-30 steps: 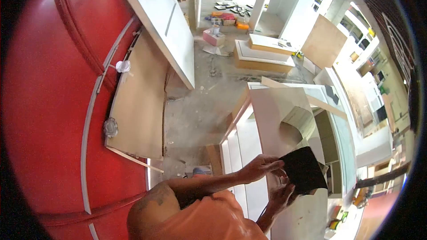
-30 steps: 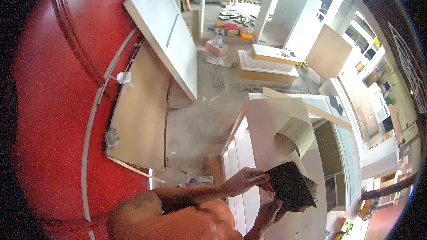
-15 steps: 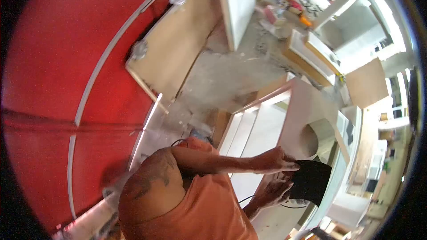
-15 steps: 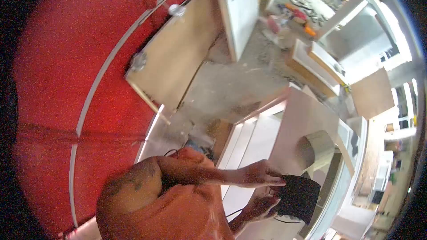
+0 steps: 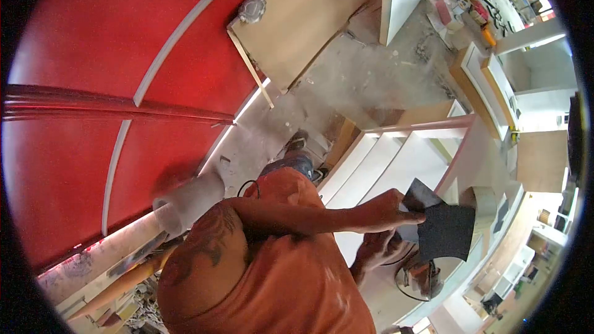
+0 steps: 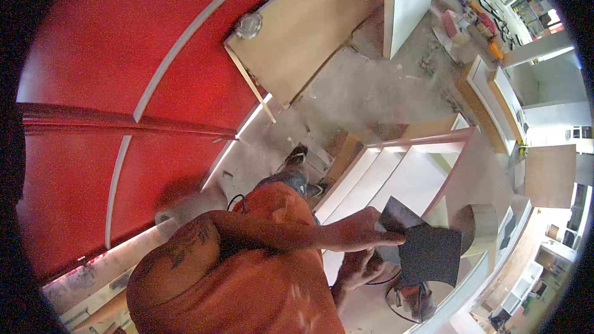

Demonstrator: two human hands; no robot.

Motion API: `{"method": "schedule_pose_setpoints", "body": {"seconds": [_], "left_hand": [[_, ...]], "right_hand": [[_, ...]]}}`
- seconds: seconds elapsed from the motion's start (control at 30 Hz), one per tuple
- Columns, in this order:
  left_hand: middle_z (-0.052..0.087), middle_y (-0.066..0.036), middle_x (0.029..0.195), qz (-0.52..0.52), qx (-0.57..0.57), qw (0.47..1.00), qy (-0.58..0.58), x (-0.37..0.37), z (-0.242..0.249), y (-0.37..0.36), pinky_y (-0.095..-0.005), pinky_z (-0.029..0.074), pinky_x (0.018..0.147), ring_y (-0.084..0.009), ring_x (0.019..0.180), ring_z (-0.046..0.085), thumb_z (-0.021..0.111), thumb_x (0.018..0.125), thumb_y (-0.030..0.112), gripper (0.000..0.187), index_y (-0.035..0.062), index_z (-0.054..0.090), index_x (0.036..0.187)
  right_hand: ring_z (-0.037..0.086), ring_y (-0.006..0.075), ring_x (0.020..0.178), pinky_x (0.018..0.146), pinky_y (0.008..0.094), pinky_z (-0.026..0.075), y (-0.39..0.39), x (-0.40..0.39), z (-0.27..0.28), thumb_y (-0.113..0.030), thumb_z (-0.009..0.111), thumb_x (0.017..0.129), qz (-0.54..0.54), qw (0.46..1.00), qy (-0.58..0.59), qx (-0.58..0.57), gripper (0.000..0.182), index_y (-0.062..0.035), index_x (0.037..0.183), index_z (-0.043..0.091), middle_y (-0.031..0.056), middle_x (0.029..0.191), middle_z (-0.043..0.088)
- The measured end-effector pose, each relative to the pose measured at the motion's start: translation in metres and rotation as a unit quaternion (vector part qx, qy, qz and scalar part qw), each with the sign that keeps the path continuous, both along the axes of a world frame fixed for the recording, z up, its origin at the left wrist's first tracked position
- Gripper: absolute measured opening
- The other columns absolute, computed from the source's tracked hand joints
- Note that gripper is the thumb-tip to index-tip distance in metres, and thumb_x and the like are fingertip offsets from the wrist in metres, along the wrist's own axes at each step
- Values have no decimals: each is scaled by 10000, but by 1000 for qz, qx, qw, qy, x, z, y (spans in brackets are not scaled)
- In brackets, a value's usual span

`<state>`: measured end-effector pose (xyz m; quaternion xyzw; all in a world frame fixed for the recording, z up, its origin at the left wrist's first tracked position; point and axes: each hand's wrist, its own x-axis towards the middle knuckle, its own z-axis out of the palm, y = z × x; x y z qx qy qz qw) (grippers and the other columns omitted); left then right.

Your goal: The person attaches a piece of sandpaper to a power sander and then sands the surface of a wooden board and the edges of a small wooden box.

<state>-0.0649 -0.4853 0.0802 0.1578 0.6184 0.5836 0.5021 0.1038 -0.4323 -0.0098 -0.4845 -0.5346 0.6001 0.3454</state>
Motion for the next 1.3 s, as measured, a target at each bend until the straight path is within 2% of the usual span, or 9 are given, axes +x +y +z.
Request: {"method": "schedule_pose_setpoints", "body": {"seconds": [0.13, 0.2, 0.33, 0.53, 0.8, 1.0, 1.13, 1.2, 1.3], "left_hand": [[761, -99, 897, 85, 61, 992, -63, -16, -9, -17, -323, 515, 818, -176, 842, 680, 765, 917, 312, 320, 5, 763, 1007], [759, -75, 1007, 132, 77, 981, -121, -27, -58, -17, -323, 488, 896, -139, 986, 654, 772, 913, 302, 292, 23, 756, 999], [614, -134, 1228, 323, 54, 874, 360, -65, -130, -76, -448, 590, 950, -321, 1180, 641, 613, 982, 75, 258, -67, 626, 1197], [676, -126, 1139, 644, 28, 761, 69, -122, -135, -245, -370, 479, 1030, -251, 1158, 636, 568, 1015, 273, 397, -49, 616, 1244], [684, -206, 1034, 454, -294, 783, 306, -253, -199, -489, -423, 521, 857, -291, 981, 681, 646, 994, 334, 399, -41, 628, 1130], [642, -185, 930, 327, -385, 623, 597, -381, -227, -594, -500, 514, 814, -409, 909, 632, 659, 929, 156, 181, -8, 592, 968], [649, -134, 940, 148, -431, 643, 616, -414, -267, -639, -464, 526, 872, -350, 970, 626, 640, 937, 188, 145, 47, 607, 935], [650, -131, 973, 114, -417, 627, 648, -415, -277, -649, -454, 526, 879, -338, 987, 628, 648, 937, 192, 139, 57, 623, 958], [651, -115, 1002, 62, -392, 607, 688, -412, -285, -650, -440, 528, 881, -314, 1008, 630, 665, 926, 200, 137, 74, 639, 975]], "right_hand": [[441, 50, 526, 436, 237, 345, 5, -20, -7, -239, 637, 1036, 43, 995, 86, -33, 213, -67, 931, 568, -49, 642, 475], [367, 42, 459, 399, 242, 285, 5, -55, 26, -246, 635, 1037, 288, 957, 14, -18, 260, -65, 870, 550, -50, 558, 408], [342, 61, 460, 412, 256, 289, 15, -76, 5, -282, 614, 1053, 394, 914, -34, -86, 271, -42, 941, 553, -46, 598, 394], [447, 84, 577, 534, 268, 406, 17, -141, -114, -295, 588, 1061, 480, 830, -72, -275, 255, -44, 1100, 571, -31, 730, 483], [621, 136, 686, 631, 294, 511, -35, -279, -254, -249, 614, 1016, 613, 736, -272, -96, 272, 12, 997, 689, 47, 789, 662], [648, 148, 708, 668, 326, 533, -116, -439, -314, -327, 607, 1045, 612, 766, -162, -111, 341, -7, 962, 691, 58, 830, 700], [656, 155, 755, 678, 323, 549, -194, -565, -373, -353, 616, 1048, 637, 729, -22, -251, 326, -31, 1027, 668, 69, 920, 706], [672, 173, 818, 695, 333, 560, -238, -626, -370, -317, 608, 1051, 722, 687, 13, -79, 273, -48, 1051, 648, 89, 968, 707], [702, 213, 827, 761, 365, 592, -288, -708, -394, -291, 574, 1048, 641, 709, 31, -292, 257, -55, 1129, 638, 81, 972, 702]]}}
